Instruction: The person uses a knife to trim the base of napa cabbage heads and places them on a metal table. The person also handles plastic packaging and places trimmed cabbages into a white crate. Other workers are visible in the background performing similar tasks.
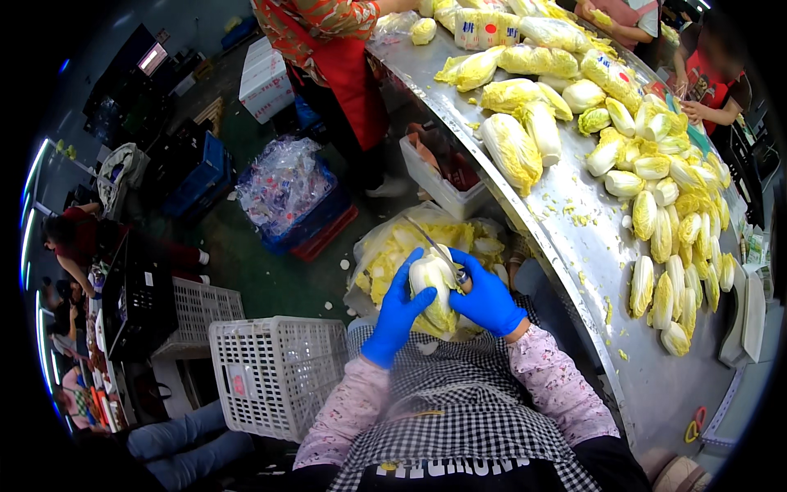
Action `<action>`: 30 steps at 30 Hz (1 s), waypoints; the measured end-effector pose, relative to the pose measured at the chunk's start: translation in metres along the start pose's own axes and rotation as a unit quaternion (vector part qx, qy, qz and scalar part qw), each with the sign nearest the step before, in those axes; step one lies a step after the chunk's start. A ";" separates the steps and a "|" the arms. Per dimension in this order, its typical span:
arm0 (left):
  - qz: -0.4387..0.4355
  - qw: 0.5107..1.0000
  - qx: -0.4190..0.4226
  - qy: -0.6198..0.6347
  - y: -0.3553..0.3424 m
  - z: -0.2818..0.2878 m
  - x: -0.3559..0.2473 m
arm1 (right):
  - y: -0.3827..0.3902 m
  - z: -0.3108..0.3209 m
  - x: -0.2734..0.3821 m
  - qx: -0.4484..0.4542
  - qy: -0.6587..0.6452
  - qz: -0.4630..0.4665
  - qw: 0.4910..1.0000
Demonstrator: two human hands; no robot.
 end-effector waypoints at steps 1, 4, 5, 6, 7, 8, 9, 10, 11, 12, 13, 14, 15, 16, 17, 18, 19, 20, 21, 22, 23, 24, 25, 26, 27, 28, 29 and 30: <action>-0.002 1.000 -0.014 0.016 -0.001 0.002 0.003 | -0.004 -0.002 -0.001 -0.011 0.001 0.001 1.000; -0.064 0.996 -0.055 -0.043 0.003 -0.002 -0.001 | -0.008 -0.014 0.011 -0.019 0.019 0.024 0.999; -0.035 0.997 -0.049 -0.039 0.001 -0.001 0.003 | -0.008 -0.015 0.017 -0.019 0.027 0.035 0.999; -0.007 0.998 -0.042 -0.035 -0.002 0.003 0.007 | -0.008 -0.018 0.016 -0.005 0.050 0.025 0.998; 0.021 0.999 -0.036 -0.031 -0.004 0.008 0.011 | -0.009 -0.016 0.013 -0.014 0.042 0.028 0.999; 0.045 0.999 -0.014 -0.003 -0.005 0.011 0.015 | -0.012 -0.015 0.006 -0.021 0.033 0.031 0.999; 0.068 0.996 0.001 0.057 -0.003 0.013 0.016 | -0.015 -0.014 -0.002 -0.027 0.025 0.034 0.999; 0.091 0.989 0.016 0.116 0.000 0.013 0.015 | -0.018 -0.011 -0.013 -0.032 0.013 0.016 0.999; 0.113 0.978 0.032 0.174 0.003 0.012 0.014 | -0.021 -0.007 -0.025 -0.037 0.001 -0.003 0.999; 0.101 0.983 0.036 0.150 0.003 0.011 0.009 | -0.024 -0.005 -0.038 -0.042 -0.011 -0.021 0.999; 0.132 0.969 0.036 0.208 0.004 0.015 0.019 | -0.026 -0.004 -0.049 -0.053 0.008 -0.035 0.998; 0.161 0.950 0.034 0.266 0.005 0.021 0.033 | -0.028 -0.004 -0.060 -0.061 0.027 -0.048 0.997; 0.188 0.928 0.034 0.321 0.004 0.022 0.039 | -0.033 -0.004 -0.074 -0.072 0.046 -0.061 0.994; 0.185 0.896 0.079 0.395 0.002 0.012 0.036 | -0.035 -0.003 -0.086 -0.091 0.091 -0.027 0.991; 0.176 0.898 0.077 0.396 0.001 0.017 0.038 | -0.035 0.000 -0.076 -0.110 0.098 -0.003 0.989; 0.167 0.899 0.079 0.397 0.000 0.023 0.043 | -0.032 0.006 -0.059 -0.131 0.106 0.021 0.985; 0.158 0.900 0.080 0.398 -0.001 0.027 0.047 | -0.028 0.012 -0.041 -0.151 0.114 0.044 0.981; 0.153 0.911 0.091 0.373 -0.003 0.022 0.044 | -0.027 0.004 -0.034 -0.088 0.022 0.030 0.995; 0.147 0.921 0.101 0.347 -0.004 0.016 0.037 | -0.025 -0.006 -0.023 -0.022 -0.073 0.015 0.997; 0.141 0.930 0.111 0.322 -0.004 0.011 0.034 | -0.022 -0.019 -0.016 0.044 -0.167 0.000 0.985; 0.156 0.928 0.097 0.325 -0.005 0.014 0.042 | -0.021 -0.027 -0.016 0.076 -0.167 -0.016 0.983; 0.171 0.925 0.082 0.329 -0.005 0.019 0.053 | -0.018 -0.035 -0.016 0.109 -0.168 -0.032 0.979; 0.185 0.922 0.067 0.333 -0.005 0.021 0.061 | -0.015 -0.043 -0.015 0.141 -0.167 -0.049 0.975; 0.167 0.929 0.036 0.328 -0.006 0.017 0.051 | -0.012 -0.035 -0.007 0.114 -0.148 -0.080 0.979; 0.154 0.956 0.015 0.249 -0.008 0.020 0.050 | -0.014 -0.032 -0.011 0.088 -0.128 -0.078 0.985; 0.140 0.976 -0.007 0.168 -0.010 0.024 0.048 | -0.016 -0.029 -0.016 0.061 -0.109 -0.075 0.989; 0.126 0.988 -0.027 0.084 -0.011 0.026 0.043 | -0.017 -0.027 -0.023 0.033 -0.091 -0.073 0.993; 0.100 0.994 -0.042 -0.028 -0.008 0.023 0.031 | -0.017 -0.026 -0.023 0.019 -0.044 -0.043 0.998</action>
Point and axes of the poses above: each hand's wrist, its own y-axis away from the middle knuckle, its own z-axis out of the back of the hand, x = y × z, the point moved 9 cm from there along -y, towards the middle knuckle, and after that the axes turned 4 degrees about z, right-handed, at the moved point
